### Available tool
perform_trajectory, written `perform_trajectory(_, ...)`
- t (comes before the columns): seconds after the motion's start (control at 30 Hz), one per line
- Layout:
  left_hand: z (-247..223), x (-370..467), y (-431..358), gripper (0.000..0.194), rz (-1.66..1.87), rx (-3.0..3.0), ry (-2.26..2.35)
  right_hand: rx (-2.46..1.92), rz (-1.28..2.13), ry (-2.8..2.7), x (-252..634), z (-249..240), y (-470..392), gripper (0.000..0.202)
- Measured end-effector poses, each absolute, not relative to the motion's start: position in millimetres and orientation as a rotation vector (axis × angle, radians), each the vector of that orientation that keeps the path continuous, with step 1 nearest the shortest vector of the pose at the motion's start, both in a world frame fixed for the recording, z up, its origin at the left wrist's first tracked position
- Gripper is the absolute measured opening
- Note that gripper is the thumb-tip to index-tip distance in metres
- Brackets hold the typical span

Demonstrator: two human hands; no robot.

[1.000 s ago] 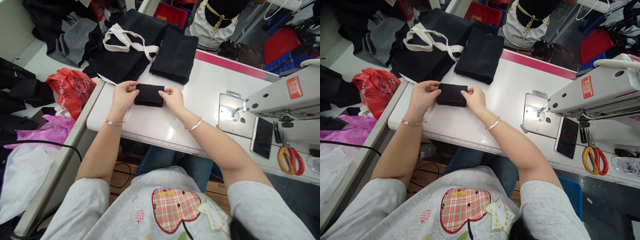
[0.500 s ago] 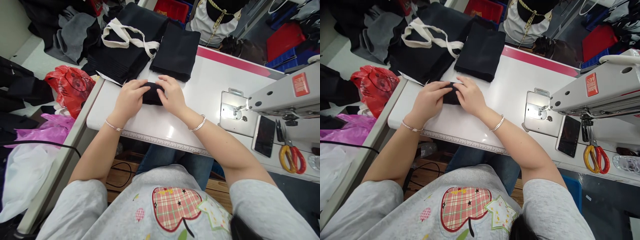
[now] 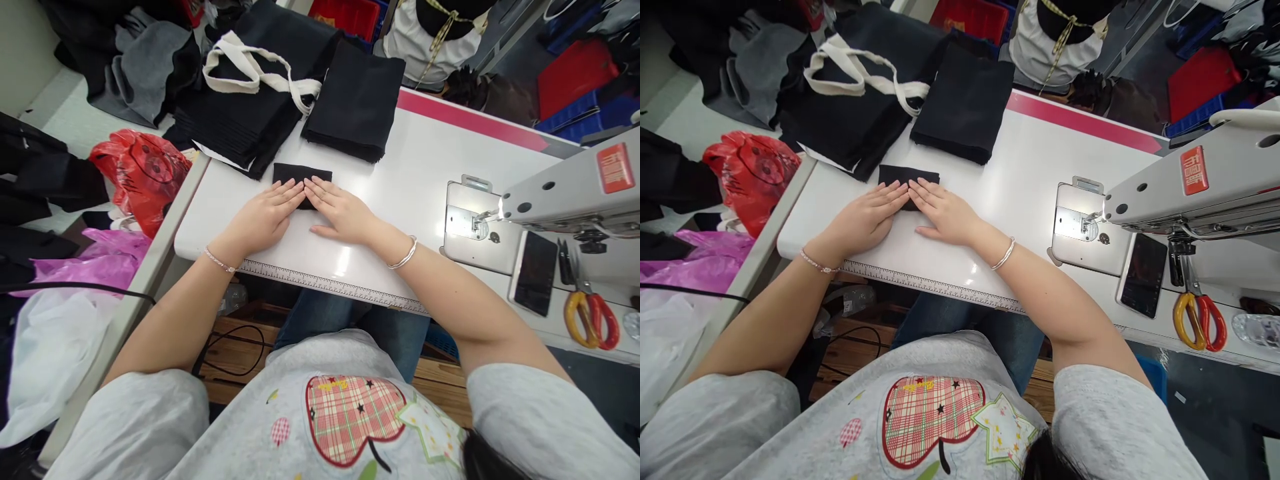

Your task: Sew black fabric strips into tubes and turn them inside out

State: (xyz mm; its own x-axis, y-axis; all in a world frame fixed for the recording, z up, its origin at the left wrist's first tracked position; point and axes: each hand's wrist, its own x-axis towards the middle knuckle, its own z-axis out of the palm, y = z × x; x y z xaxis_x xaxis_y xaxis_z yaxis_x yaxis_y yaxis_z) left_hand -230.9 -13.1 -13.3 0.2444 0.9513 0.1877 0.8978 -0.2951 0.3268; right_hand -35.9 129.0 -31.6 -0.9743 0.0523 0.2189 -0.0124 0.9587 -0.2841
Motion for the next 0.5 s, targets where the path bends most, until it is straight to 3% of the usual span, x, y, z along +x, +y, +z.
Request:
perform_trajectory(0.33, -6.8, -224.0, -16.2, 0.051, 0.508, 2.400, 1.824, -0.317, 0.541, -2.838, -50.3, 6.2, 114.6, 0.061)
perform_trajectory(0.5, -4.9, -224.5, -16.5, 0.047, 0.528, 2.449, 1.833, -0.562, 0.561, -2.804, -77.2, 8.3, 101.2, 0.069)
